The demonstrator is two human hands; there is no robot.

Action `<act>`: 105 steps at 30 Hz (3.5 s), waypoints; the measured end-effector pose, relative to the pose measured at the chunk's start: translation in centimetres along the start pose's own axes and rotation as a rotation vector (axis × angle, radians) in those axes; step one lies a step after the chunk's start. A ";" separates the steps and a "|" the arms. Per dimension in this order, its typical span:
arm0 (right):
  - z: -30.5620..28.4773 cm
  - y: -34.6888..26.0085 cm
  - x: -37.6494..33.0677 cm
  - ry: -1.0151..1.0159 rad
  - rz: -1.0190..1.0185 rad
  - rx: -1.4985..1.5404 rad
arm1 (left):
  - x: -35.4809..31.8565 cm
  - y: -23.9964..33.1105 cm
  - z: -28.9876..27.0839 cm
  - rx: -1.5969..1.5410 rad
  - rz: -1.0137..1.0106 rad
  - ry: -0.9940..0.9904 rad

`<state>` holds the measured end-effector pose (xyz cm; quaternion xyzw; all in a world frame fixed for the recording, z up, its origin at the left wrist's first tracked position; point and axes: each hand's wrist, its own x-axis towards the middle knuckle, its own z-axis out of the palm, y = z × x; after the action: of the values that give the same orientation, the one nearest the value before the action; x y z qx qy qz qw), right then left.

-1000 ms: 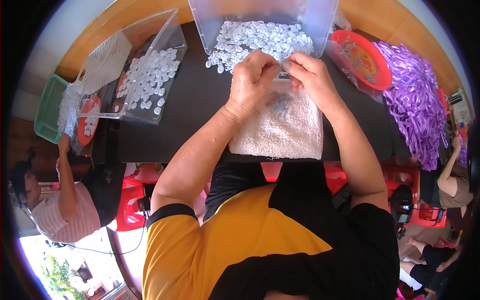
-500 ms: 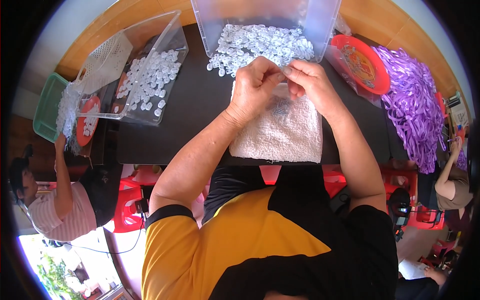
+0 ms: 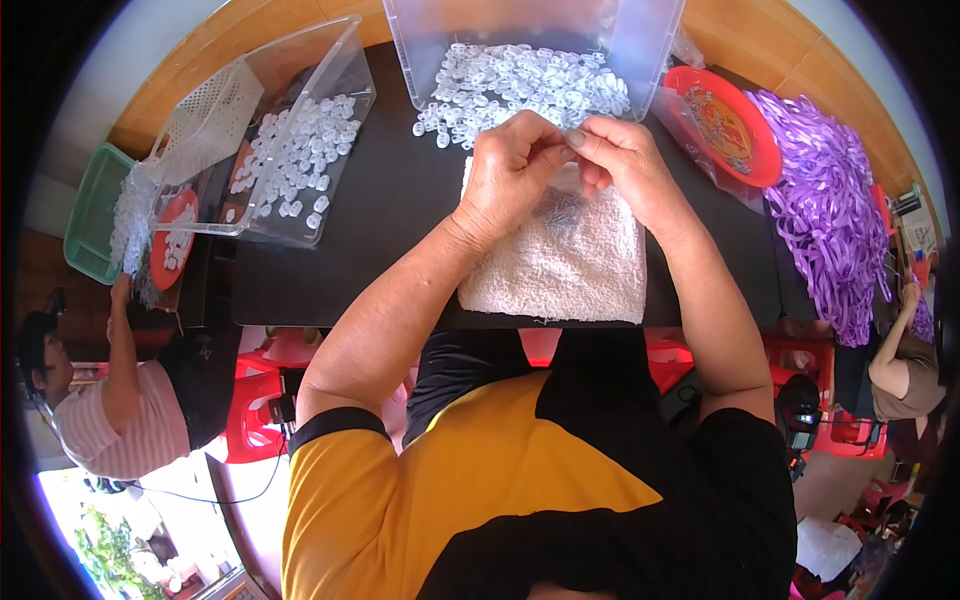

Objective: The person is manually assembling small white plastic rings or components from a bin onto a small white towel on a table.

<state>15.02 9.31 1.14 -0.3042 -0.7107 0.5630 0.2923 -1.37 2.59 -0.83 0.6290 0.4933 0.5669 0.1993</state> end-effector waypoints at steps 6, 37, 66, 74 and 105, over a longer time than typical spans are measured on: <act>0.0 -0.4 -0.1 0.002 0.005 -0.006 | 0.0 0.0 0.1 -0.024 -0.034 -0.007; 0.0 -0.6 -0.2 0.020 0.180 0.100 | 0.0 0.2 -0.1 0.112 0.042 -0.041; 0.2 -0.6 -0.2 0.012 0.149 0.022 | -0.1 0.3 -0.1 0.197 0.059 -0.061; 0.2 -0.7 -0.3 0.001 0.150 0.023 | -0.1 0.3 -0.1 0.185 0.048 -0.069; 0.4 -0.9 -0.4 0.030 0.085 -0.060 | -0.1 0.4 -0.3 0.250 0.024 -0.130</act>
<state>14.88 8.55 1.87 -0.3512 -0.7091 0.5487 0.2695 -1.46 2.28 -0.49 0.6903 0.5384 0.4614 0.1440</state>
